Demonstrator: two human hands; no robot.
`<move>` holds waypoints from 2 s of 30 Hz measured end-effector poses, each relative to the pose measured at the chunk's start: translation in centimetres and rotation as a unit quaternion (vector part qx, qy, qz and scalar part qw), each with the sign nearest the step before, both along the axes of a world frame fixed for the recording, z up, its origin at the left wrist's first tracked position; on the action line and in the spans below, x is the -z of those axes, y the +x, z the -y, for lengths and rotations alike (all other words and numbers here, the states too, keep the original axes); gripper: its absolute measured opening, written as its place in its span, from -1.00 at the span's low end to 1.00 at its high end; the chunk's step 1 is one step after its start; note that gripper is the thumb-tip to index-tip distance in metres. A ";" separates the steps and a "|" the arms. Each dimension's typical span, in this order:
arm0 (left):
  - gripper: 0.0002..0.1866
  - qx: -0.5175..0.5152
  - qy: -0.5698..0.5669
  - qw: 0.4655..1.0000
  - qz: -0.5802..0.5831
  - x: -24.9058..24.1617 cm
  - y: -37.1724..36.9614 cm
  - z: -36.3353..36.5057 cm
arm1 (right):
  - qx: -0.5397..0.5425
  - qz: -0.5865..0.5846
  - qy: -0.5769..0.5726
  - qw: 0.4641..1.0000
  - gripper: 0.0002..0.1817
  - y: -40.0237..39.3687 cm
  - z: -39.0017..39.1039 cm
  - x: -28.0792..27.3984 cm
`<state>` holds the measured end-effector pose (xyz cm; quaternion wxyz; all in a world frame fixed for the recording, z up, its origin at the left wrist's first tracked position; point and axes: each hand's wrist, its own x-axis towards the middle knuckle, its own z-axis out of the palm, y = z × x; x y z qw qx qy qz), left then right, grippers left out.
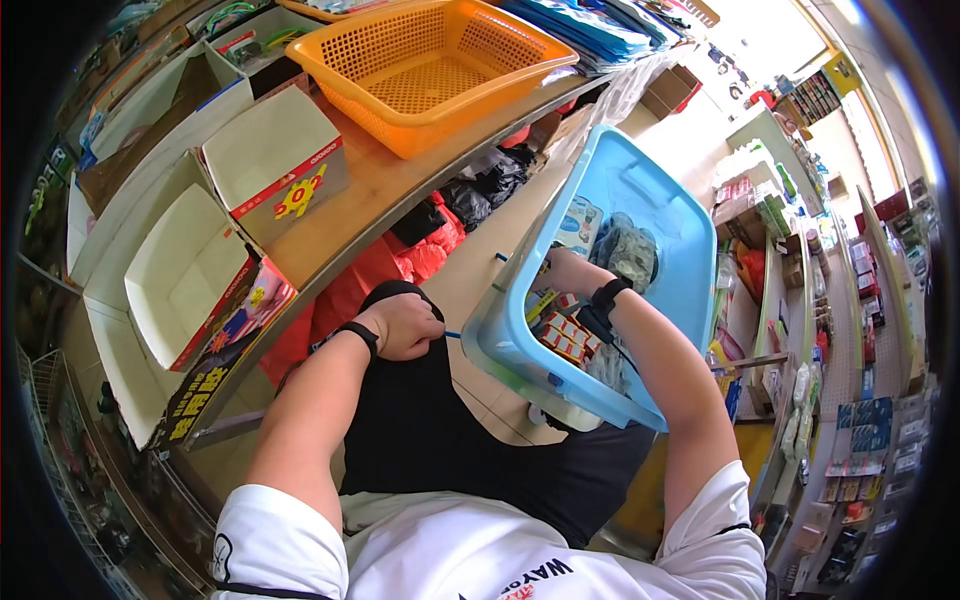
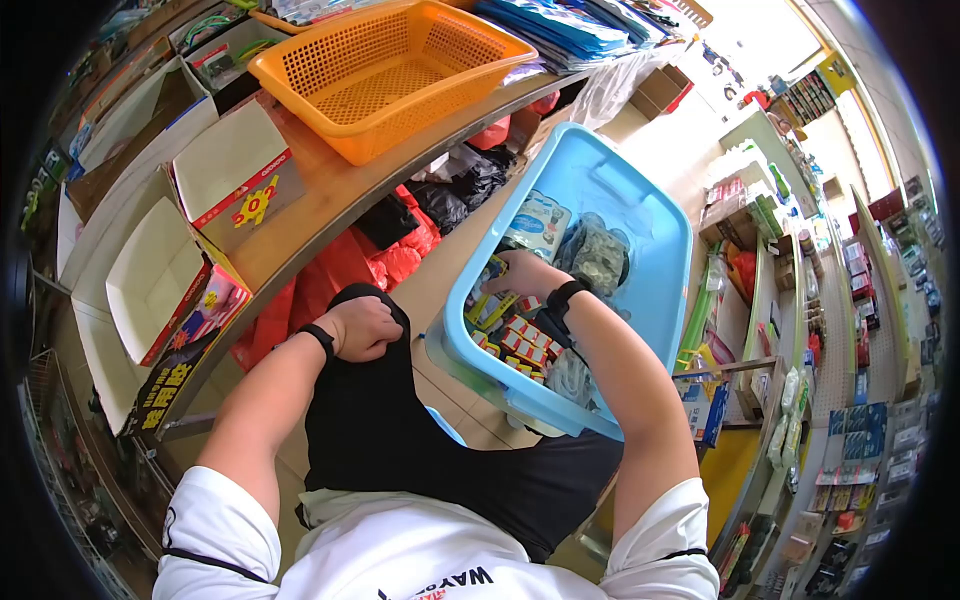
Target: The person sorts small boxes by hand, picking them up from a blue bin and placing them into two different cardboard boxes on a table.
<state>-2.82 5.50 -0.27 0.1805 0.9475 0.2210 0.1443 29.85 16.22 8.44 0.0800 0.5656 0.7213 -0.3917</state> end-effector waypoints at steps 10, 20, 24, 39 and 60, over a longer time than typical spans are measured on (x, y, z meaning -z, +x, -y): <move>-0.94 0.004 0.006 1.000 -0.015 -0.4 0.3 0.0 | -0.009 -0.078 0.083 0.993 -0.46 0.8 0.2 -1.0; -0.95 -0.002 0.012 1.000 0.006 -0.3 -0.5 0.3 | 0.268 -0.339 0.087 0.898 -0.60 6.9 7.0 -12.5; -0.94 -0.008 0.014 1.000 0.014 0.0 -0.2 0.4 | 0.307 -0.492 0.074 0.811 -0.56 10.5 13.6 -14.1; -0.22 -0.075 -0.850 0.480 0.205 -9.6 8.5 17.7 | 0.175 -0.437 -0.249 0.847 -0.70 -1.7 29.3 -6.8; -0.05 -0.284 -0.686 0.485 0.462 -13.7 6.4 25.5 | 0.066 -0.584 -0.035 0.809 -0.55 -3.8 27.5 1.7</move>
